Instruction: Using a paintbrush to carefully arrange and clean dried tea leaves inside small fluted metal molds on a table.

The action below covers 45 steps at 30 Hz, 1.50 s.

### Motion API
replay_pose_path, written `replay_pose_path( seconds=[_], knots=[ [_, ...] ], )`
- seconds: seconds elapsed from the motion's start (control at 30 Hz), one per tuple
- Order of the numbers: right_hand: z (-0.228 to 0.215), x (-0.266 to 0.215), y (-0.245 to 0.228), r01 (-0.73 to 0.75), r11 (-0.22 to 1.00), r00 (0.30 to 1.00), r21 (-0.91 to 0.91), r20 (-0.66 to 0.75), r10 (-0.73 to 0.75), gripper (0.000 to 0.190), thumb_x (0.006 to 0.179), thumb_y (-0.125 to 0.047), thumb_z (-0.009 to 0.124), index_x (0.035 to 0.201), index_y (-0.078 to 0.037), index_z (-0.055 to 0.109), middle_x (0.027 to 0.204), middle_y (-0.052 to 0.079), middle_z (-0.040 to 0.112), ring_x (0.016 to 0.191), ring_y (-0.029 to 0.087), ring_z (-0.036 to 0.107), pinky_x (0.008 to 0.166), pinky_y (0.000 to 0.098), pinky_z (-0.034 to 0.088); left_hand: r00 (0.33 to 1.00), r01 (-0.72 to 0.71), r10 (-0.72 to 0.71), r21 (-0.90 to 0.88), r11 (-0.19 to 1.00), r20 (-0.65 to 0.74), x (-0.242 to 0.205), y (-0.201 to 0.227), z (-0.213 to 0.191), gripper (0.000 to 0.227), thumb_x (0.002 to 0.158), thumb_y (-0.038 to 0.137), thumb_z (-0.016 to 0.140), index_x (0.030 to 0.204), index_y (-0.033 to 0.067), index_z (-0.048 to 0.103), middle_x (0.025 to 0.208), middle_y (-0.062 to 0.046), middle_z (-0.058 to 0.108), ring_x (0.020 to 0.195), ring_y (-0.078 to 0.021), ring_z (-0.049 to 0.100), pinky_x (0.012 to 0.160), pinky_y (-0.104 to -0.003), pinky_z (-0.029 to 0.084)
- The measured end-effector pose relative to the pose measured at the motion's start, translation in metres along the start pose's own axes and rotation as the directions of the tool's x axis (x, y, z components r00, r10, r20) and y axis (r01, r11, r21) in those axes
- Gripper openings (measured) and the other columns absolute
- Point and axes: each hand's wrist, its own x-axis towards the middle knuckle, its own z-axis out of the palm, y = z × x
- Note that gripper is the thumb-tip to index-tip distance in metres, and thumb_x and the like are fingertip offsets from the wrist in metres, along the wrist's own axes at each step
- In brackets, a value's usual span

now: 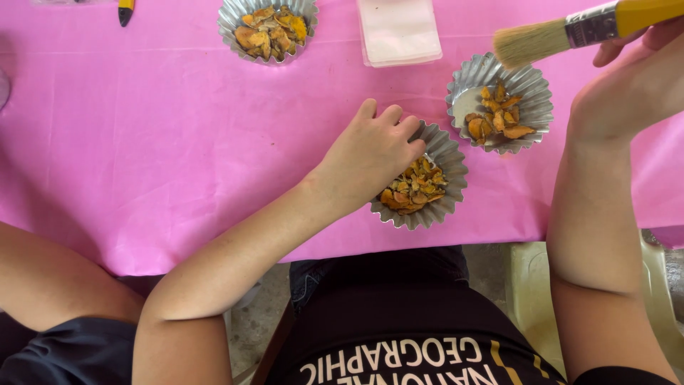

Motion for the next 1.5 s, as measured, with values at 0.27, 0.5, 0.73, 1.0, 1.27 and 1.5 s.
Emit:
replay_pose_path(
  seconds=[0.27,0.5,0.73,1.0,1.27,1.5],
  knots=[
    [0.007,-0.002,-0.011,0.069,0.995,0.99,0.065,0.121,-0.076,0.027,0.109,-0.014,0.039,0.087,0.001,0.047,0.071,0.015,0.044,0.055,0.026,0.039,0.066,0.0406,0.043,0.999,0.046,-0.041,-0.179,0.983,0.033,-0.004,-0.01,-0.003,0.042,0.065,-0.013,0.077,0.09,0.0172,0.062,0.081,0.004,0.066,0.077,-0.0174,0.059,0.06,-0.032,0.045],
    [0.032,-0.012,-0.049,0.103,0.992,0.968,0.074,0.22,-0.117,0.046,0.114,-0.037,0.037,0.101,0.005,0.051,0.09,0.018,0.049,0.054,0.027,0.04,0.048,0.0349,0.032,0.99,0.114,-0.14,-0.616,0.779,0.005,-0.018,-0.027,-0.038,0.013,0.088,0.001,0.071,0.09,0.0122,0.063,0.086,0.003,0.069,0.081,-0.0179,0.056,0.061,-0.032,0.052],
    [0.054,-0.021,-0.074,0.245,0.967,0.904,0.076,0.341,-0.256,0.056,0.12,-0.038,0.034,0.1,0.012,0.048,0.098,0.023,0.047,0.054,0.031,0.044,0.047,0.0386,0.037,0.979,0.204,-0.143,-0.766,0.609,0.147,-0.027,-0.034,-0.043,0.023,0.088,0.009,0.072,0.104,0.0202,0.06,0.084,0.006,0.069,0.084,-0.0108,0.067,0.069,-0.03,0.056],
    [0.056,-0.031,-0.056,0.335,0.924,0.857,0.186,0.348,-0.381,0.052,0.119,-0.042,0.037,0.098,0.005,0.048,0.094,0.016,0.045,0.052,0.026,0.041,0.047,0.0402,0.039,0.947,0.25,-0.283,-0.904,0.346,0.154,-0.032,-0.043,-0.029,0.014,0.089,0.006,0.076,0.097,0.0176,0.074,0.093,0.003,0.076,0.083,-0.0086,0.07,0.075,-0.024,0.057],
    [0.053,-0.042,-0.053,0.358,0.918,0.845,0.169,0.36,-0.396,0.057,0.118,-0.047,0.038,0.097,0.006,0.048,0.091,0.016,0.047,0.056,0.03,0.044,0.053,0.0425,0.044,0.985,0.134,-0.166,-0.418,0.899,-0.04,-0.031,-0.018,-0.016,0.021,0.09,0.017,0.076,0.11,0.0184,0.079,0.102,-0.004,0.068,0.093,-0.0215,0.055,0.073,-0.035,0.053],
    [0.053,-0.041,-0.05,0.405,0.89,0.813,0.208,0.363,-0.455,0.053,0.119,-0.043,0.037,0.1,0.006,0.047,0.091,0.017,0.047,0.055,0.031,0.046,0.055,0.0444,0.047,0.981,0.193,-0.192,-0.345,0.919,0.036,-0.024,-0.015,-0.019,0.023,0.079,-0.004,0.077,0.097,0.0107,0.077,0.104,-0.007,0.06,0.092,-0.0244,0.052,0.07,-0.038,0.048]
  ],
)
